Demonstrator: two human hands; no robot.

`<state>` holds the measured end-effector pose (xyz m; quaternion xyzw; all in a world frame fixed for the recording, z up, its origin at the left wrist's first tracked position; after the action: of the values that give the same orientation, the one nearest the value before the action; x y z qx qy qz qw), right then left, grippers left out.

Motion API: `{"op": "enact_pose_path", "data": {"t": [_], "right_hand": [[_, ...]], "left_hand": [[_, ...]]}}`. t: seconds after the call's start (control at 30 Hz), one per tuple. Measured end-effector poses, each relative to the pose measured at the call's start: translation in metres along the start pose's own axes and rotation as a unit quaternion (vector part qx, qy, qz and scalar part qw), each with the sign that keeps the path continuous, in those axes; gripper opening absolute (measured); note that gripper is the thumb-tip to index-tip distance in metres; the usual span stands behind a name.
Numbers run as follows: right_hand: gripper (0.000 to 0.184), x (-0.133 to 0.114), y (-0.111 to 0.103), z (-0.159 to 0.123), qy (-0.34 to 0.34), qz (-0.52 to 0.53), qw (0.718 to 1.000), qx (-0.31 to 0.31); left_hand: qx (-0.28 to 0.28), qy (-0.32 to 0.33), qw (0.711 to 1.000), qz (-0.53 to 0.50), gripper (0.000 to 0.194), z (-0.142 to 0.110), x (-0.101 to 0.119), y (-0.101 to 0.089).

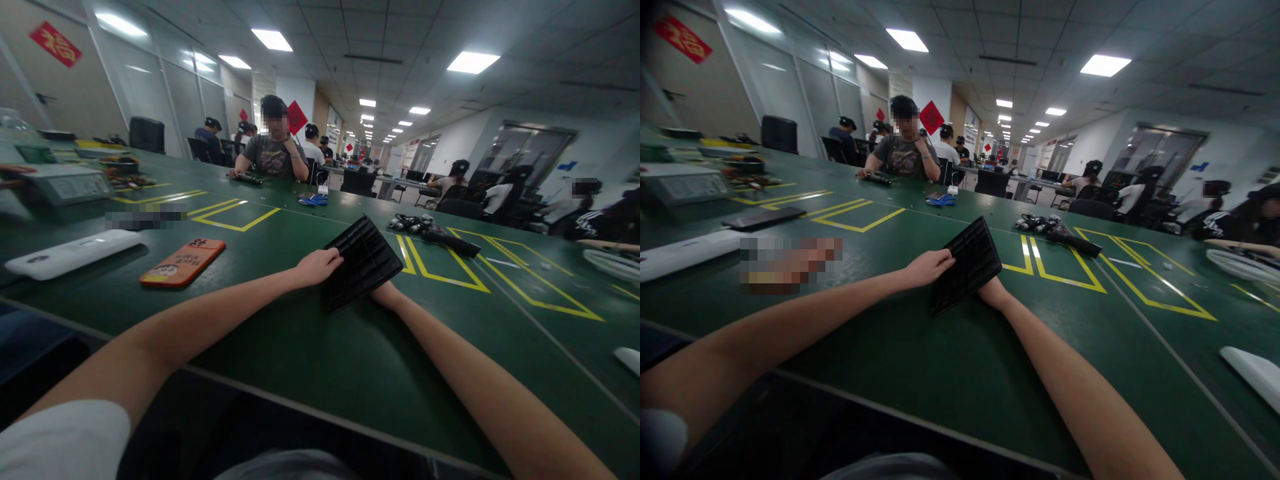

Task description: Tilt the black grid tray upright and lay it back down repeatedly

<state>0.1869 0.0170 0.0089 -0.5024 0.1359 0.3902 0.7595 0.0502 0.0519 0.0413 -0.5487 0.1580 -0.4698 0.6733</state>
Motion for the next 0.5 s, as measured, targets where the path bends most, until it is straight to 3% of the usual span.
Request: {"op": "enact_pose_path", "data": {"t": [0.13,0.3,0.5], "right_hand": [[0.055,0.005,0.001,-0.001,0.003,0.0,1.0,0.0],[0.054,0.001,0.001,-0.001,-0.008,0.009,1.0,0.0],[0.058,0.0,0.001,0.0,-0.004,0.019,1.0,0.01]], "left_hand": [[0.0,-0.003,1.0,0.004,0.035,0.002,0.0,0.001],[-0.004,0.014,0.998,-0.064,0.013,0.001,-0.003,-0.002],[0.023,0.04,0.991,-0.129,0.006,-0.001,0.0,-0.01]]}}
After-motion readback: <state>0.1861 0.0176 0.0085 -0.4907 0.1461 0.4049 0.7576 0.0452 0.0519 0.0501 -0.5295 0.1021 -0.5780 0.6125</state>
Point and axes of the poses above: each hand's wrist, its own z-axis towards the middle knuckle, its own y-axis out of the palm, x = y × z, the point moved 7 cm from there along z, towards the middle knuckle, and after that the axes turned 10 degrees about y, right-handed, at the moved point
